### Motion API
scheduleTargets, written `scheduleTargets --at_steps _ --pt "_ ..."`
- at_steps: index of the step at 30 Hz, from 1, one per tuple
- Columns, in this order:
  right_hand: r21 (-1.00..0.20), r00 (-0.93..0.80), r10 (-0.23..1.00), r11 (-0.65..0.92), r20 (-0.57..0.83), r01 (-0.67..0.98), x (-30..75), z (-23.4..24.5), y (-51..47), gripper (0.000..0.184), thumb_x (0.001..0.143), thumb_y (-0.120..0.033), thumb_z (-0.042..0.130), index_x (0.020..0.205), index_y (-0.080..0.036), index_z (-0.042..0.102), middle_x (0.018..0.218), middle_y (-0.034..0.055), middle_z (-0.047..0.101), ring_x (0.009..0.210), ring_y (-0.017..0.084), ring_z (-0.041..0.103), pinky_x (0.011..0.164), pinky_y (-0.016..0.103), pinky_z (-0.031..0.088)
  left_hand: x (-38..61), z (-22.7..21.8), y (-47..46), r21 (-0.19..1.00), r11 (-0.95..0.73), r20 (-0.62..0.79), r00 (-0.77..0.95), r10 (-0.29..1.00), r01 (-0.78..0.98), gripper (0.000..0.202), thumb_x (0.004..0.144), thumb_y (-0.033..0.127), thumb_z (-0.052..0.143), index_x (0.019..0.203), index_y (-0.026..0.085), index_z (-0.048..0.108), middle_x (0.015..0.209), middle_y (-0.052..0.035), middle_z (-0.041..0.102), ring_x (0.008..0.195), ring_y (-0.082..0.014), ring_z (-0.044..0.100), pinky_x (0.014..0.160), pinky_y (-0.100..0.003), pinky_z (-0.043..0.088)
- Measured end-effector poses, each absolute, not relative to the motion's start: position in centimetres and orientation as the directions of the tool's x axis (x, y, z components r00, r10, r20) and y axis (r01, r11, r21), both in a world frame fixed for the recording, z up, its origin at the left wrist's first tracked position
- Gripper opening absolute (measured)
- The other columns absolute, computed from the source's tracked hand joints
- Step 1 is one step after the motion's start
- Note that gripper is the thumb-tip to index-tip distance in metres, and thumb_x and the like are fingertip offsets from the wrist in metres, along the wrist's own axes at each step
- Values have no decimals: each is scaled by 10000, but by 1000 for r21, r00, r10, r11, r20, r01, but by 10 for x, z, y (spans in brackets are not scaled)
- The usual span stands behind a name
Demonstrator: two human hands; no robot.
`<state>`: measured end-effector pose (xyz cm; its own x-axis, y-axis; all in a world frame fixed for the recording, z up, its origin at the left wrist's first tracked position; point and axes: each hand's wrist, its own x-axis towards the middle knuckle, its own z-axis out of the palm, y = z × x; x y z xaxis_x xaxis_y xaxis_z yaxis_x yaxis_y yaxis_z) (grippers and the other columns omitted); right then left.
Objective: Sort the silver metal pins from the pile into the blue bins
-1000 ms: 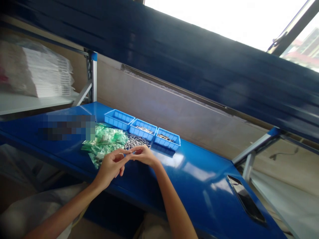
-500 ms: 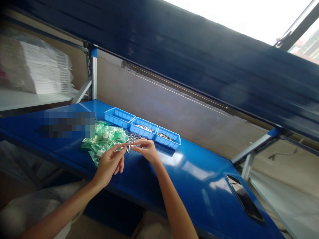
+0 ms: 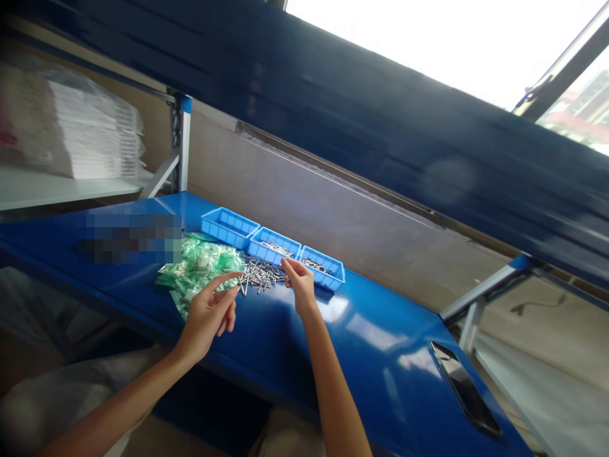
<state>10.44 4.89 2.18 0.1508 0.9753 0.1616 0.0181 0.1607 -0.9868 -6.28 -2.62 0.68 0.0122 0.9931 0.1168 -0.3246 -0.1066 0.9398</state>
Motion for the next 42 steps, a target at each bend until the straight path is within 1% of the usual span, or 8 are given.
scheduleTargets --at_steps 9,18,24,28,31,34,37,42 --pt "-942 222 953 133 207 308 111 26 47 445 572 -536 662 755 -131 688 661 68 634 556 153 553 425 247 424 -64 5 -26 947 -91 109 41 993 -308 474 759 379 517 1186 183 452 446 79 455 317 -74 429 275 -139 264" --pt "-962 253 940 176 228 210 108 29 51 455 587 -503 680 840 -125 675 756 96 669 688 214 637 514 293 516 -63 5 -24 970 -58 87 117 989 -235 454 769 362 486 1170 150 473 385 86 431 278 -64 378 274 -135 248" --pt "-954 100 951 284 292 92 108 25 60 676 614 -460 680 1213 -210 491 1210 110 532 1026 248 560 683 314 547 -62 5 -23 970 -36 70 133 989 -242 461 760 367 495 1167 150 483 390 89 426 282 -64 382 276 -138 249" --pt "-942 34 959 268 280 201 112 18 60 579 652 -463 648 1156 -200 540 1167 113 550 955 235 584 646 319 541 -62 6 -23 968 -30 67 141 988 -247 449 756 370 502 1145 146 500 393 90 425 276 -60 378 271 -139 242" --pt "-813 6 934 308 357 494 112 17 53 432 664 -503 618 961 -190 649 1008 94 612 803 205 598 596 309 505 -62 7 -23 966 -19 57 141 988 -257 444 747 374 516 1126 143 510 391 91 423 269 -60 375 266 -141 232" --pt "-561 -107 913 330 393 759 108 18 45 441 600 -545 651 919 -241 669 970 50 610 727 181 578 606 302 458 -62 7 -23 966 -16 54 138 989 -260 441 739 390 529 1107 147 519 383 93 424 264 -62 377 262 -142 223" --pt "-424 -197 928 324 317 846 103 18 39 572 542 -574 676 1039 -298 619 1034 24 583 790 197 578 614 286 429 -62 7 -23 969 -28 60 126 990 -246 443 735 411 539 1090 147 527 366 97 414 258 -63 368 263 -146 226" --pt "-418 -224 940 317 258 851 100 16 37 585 602 -559 642 1118 -294 566 1089 33 549 830 194 575 625 273 414 -63 9 -23 978 -25 56 146 988 -206 452 733 422 543 1088 144 519 355 100 411 251 -65 359 264 -151 226"
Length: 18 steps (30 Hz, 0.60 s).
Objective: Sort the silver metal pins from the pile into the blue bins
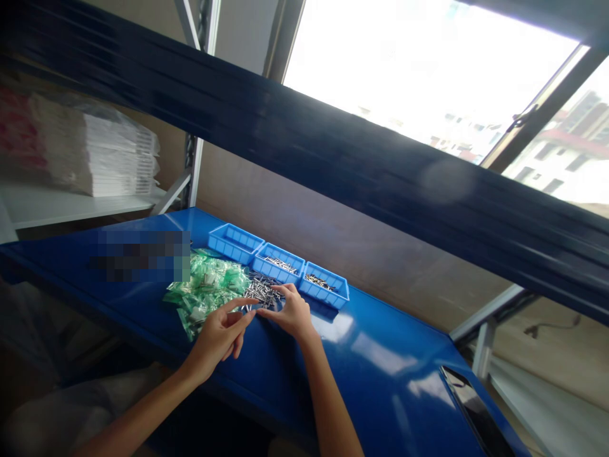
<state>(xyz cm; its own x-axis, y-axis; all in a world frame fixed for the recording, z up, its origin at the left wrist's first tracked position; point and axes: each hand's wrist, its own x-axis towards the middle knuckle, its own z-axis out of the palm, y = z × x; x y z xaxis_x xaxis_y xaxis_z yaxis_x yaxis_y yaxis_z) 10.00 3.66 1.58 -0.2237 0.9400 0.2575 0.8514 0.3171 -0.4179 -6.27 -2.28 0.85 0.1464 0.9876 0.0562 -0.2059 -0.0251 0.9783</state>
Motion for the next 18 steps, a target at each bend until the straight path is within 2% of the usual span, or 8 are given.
scheduleTargets --at_steps 6,10,18 --pt "-397 -180 946 280 271 874 98 13 38 324 711 -424 574 1008 -302 617 977 -1 602 703 152 576 546 243 371 -63 11 -23 983 -10 41 166 985 -183 418 729 402 543 1056 142 530 359 100 405 247 -59 344 266 -148 211" --pt "-361 -140 939 254 314 897 97 11 39 274 742 -319 540 1006 -314 613 949 -19 631 682 147 578 539 237 356 -63 8 -21 985 -12 43 181 982 -170 414 735 400 530 1058 140 529 360 97 415 248 -63 355 267 -150 220" --pt "-373 -94 905 263 416 890 98 16 38 248 780 -368 520 991 -308 637 926 -15 658 627 151 573 537 249 358 -62 4 -20 987 -30 59 185 981 -160 416 751 395 520 1073 132 518 364 92 427 252 -61 365 266 -146 214"
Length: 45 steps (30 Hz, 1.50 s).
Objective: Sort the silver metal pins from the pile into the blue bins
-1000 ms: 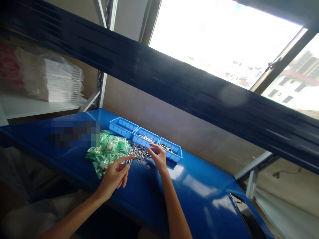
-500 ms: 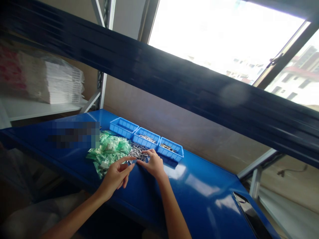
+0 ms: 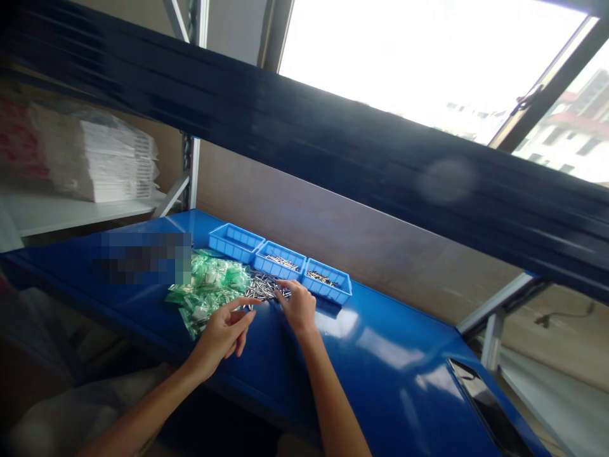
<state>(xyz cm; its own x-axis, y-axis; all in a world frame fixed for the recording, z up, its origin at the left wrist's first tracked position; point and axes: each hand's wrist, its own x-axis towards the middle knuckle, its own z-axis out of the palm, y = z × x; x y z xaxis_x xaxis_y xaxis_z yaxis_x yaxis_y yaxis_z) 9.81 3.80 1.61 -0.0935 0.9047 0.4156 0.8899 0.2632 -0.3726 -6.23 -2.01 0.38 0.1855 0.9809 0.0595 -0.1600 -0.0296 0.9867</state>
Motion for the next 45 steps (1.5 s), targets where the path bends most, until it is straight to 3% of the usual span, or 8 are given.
scheduleTargets --at_steps 13,20,23,26,29,36,41,45 --pt "-409 -32 903 224 428 885 95 18 37 303 831 -391 464 1059 -271 622 885 25 683 606 163 605 571 254 384 -61 2 -19 989 -40 65 176 982 -141 401 757 386 516 1073 139 515 364 89 445 250 -60 372 259 -134 208" --pt "-447 8 880 233 475 863 93 20 36 283 832 -413 453 886 -260 685 755 8 689 567 149 598 540 243 384 -61 2 -19 990 -37 60 170 984 -139 405 752 383 524 1072 135 515 360 91 432 246 -56 360 257 -129 209" --pt "-637 39 895 285 445 716 91 18 38 281 777 -428 528 922 -238 675 819 23 686 498 129 575 519 255 408 -62 3 -19 987 -28 54 164 985 -159 419 748 387 530 1086 141 509 361 90 433 249 -55 363 256 -124 205" --pt "-846 42 930 313 365 431 87 20 39 375 721 -450 585 983 -190 652 887 66 673 477 121 558 443 247 397 -62 5 -20 981 -14 45 153 987 -196 450 744 397 534 1115 145 495 358 90 431 245 -57 363 254 -123 201" --pt "-944 15 962 264 273 197 83 25 38 417 705 -471 595 993 -173 643 860 74 664 504 117 544 374 215 330 -63 8 -21 973 -1 35 144 989 -230 485 737 411 539 1143 154 479 363 90 432 248 -62 373 253 -122 200" --pt "-986 -58 985 160 163 -45 80 29 33 313 683 -463 631 798 -174 663 691 7 577 471 56 417 380 186 255 -62 8 -20 961 25 9 122 992 -276 452 709 449 572 1047 154 515 366 92 419 257 -68 389 247 -122 187" --pt "-985 -157 973 171 171 -8 76 32 28 325 691 -477 620 708 -153 644 482 -40 456 409 52 343 397 202 242 -61 6 -18 961 41 -8 120 993 -273 418 694 487 582 946 159 516 358 92 419 245 -69 385 242 -123 175" --pt "-980 -194 964 194 184 36 75 33 26 312 696 -465 621 690 -154 648 448 -48 432 406 54 339 410 206 251 -60 7 -19 954 37 -5 109 994 -297 407 684 486 594 920 165 508 355 96 413 252 -70 389 240 -122 180"
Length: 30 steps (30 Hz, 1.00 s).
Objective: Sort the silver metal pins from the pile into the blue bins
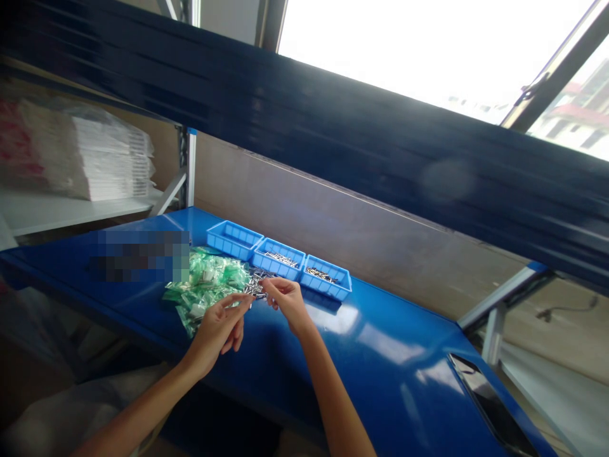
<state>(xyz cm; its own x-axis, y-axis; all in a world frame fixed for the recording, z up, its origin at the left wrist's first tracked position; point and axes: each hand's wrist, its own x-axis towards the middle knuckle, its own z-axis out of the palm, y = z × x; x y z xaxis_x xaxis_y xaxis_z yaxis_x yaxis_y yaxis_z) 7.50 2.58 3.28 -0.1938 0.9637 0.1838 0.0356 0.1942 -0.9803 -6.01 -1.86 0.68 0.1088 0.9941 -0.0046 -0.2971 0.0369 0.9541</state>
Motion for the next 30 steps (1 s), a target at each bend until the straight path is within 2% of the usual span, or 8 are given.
scheduleTargets --at_steps 7,14,19,24,27,30 --pt "-981 -257 954 179 154 76 76 33 26 290 676 -448 648 679 -158 653 468 -42 446 426 65 372 409 208 253 -61 8 -20 941 10 21 88 996 -337 357 724 508 535 826 167 500 373 89 409 260 -69 397 243 -124 179" --pt "-975 -318 923 223 218 -20 79 31 26 338 717 -471 599 570 -167 589 433 -47 418 426 67 342 439 224 274 -61 9 -22 936 -1 20 52 998 -353 344 684 468 599 832 175 500 365 99 395 261 -70 394 245 -125 182" --pt "-979 -329 928 200 175 44 77 37 22 334 700 -486 603 578 -175 600 437 -50 409 421 67 329 450 232 283 -61 10 -23 951 5 20 79 997 -310 348 680 458 612 856 170 528 356 94 405 257 -67 382 247 -123 183" --pt "-982 -248 955 183 165 52 72 39 21 315 643 -489 648 684 -177 643 433 -56 405 417 71 328 430 228 263 -61 6 -21 960 8 17 88 996 -281 345 684 454 609 867 168 542 347 90 410 252 -66 371 248 -131 183" --pt "-979 -204 960 201 192 26 73 40 21 296 647 -465 652 627 -171 625 432 -53 404 418 67 326 425 225 251 -61 7 -21 959 8 13 73 997 -285 352 684 461 606 865 167 542 352 90 416 254 -68 385 249 -133 194" --pt "-978 -241 950 208 200 11 74 42 21 276 656 -424 657 566 -169 605 434 -49 404 423 64 333 427 224 249 -61 9 -21 960 9 10 67 998 -281 351 675 457 616 850 163 542 343 92 410 249 -67 381 247 -132 190"
